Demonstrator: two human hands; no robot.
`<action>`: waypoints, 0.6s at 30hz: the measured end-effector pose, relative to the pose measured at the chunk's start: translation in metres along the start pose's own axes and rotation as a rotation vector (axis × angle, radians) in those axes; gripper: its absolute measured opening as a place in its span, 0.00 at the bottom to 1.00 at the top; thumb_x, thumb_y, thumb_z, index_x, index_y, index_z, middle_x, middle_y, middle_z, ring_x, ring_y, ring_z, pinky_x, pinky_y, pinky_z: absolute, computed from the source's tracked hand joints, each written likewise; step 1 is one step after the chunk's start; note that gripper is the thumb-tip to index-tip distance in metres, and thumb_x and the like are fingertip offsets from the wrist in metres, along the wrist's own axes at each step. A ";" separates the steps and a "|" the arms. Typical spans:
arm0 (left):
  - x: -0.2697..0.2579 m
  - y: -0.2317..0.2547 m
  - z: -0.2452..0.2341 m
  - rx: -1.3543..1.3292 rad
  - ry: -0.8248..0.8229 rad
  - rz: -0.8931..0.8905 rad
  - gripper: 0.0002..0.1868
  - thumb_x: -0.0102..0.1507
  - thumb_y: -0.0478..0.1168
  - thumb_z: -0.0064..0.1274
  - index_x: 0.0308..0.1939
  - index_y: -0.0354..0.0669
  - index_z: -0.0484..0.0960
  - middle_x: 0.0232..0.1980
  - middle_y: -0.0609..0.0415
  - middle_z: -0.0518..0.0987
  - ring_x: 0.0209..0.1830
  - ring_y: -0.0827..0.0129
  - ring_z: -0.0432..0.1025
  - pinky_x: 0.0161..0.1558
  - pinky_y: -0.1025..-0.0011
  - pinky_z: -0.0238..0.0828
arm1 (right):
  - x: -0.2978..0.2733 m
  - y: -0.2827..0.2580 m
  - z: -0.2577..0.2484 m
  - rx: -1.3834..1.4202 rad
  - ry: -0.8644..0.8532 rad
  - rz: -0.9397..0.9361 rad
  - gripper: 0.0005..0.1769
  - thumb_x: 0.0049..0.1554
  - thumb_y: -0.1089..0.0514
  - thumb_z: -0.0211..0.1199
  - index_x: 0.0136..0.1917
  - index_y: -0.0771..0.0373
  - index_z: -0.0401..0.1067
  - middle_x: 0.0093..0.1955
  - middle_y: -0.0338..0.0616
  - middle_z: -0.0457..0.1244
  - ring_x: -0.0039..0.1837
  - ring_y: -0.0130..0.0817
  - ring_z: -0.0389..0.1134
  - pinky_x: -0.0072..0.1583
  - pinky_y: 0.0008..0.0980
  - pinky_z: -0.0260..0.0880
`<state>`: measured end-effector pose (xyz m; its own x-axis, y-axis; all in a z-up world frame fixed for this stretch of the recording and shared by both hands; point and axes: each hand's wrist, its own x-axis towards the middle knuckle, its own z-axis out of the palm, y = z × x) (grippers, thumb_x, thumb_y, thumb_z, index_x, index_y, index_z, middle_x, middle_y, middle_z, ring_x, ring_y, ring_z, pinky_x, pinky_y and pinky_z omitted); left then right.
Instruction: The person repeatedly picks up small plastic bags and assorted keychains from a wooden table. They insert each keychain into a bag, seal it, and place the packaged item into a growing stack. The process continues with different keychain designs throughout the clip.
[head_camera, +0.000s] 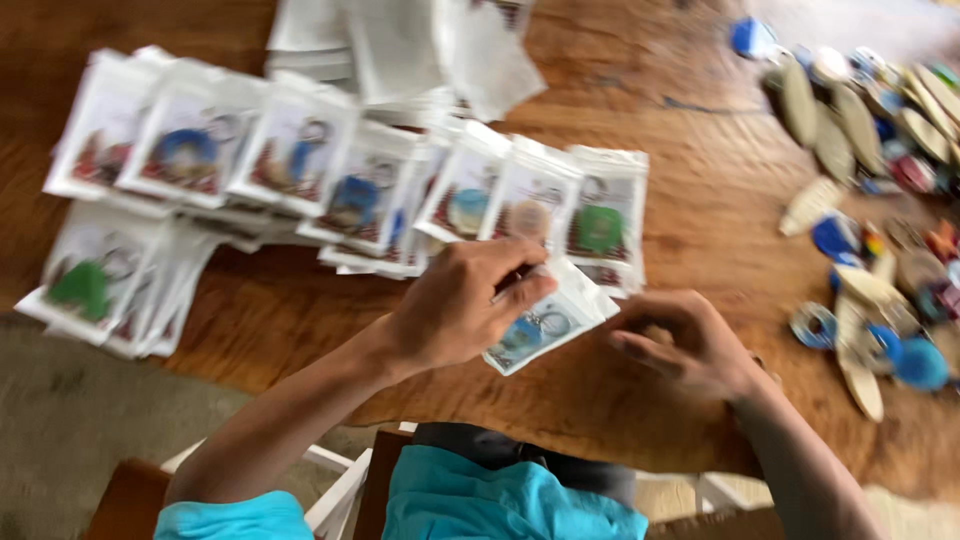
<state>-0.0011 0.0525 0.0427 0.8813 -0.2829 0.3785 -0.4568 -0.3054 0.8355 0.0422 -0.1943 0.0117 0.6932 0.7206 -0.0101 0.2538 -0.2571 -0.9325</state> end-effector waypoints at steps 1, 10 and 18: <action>-0.010 -0.005 -0.008 0.023 0.036 -0.014 0.07 0.61 0.35 0.44 0.38 0.33 0.74 0.29 0.39 0.75 0.30 0.46 0.73 0.30 0.62 0.71 | 0.000 0.001 0.001 0.000 -0.039 -0.023 0.08 0.47 0.55 0.63 0.35 0.61 0.76 0.25 0.42 0.63 0.32 0.23 0.61 0.34 0.27 0.64; -0.103 -0.025 -0.097 0.445 0.009 -0.399 0.08 0.60 0.35 0.49 0.41 0.35 0.74 0.31 0.46 0.79 0.14 0.69 0.73 0.05 0.78 0.66 | -0.010 0.019 0.009 -0.098 0.035 0.229 0.08 0.45 0.57 0.63 0.34 0.65 0.76 0.32 0.37 0.67 0.34 0.22 0.61 0.36 0.20 0.58; -0.143 -0.034 -0.125 1.241 0.308 -0.241 0.13 0.58 0.39 0.57 0.42 0.38 0.72 0.34 0.50 0.76 0.33 0.62 0.69 0.35 0.67 0.68 | -0.014 0.032 0.010 -0.143 0.063 0.214 0.09 0.47 0.57 0.61 0.33 0.66 0.73 0.33 0.37 0.66 0.36 0.22 0.61 0.40 0.20 0.58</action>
<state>-0.0964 0.2171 0.0102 0.8719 0.0655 0.4853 0.0560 -0.9978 0.0342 0.0341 -0.2056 -0.0215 0.7810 0.5996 -0.1747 0.1866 -0.4910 -0.8509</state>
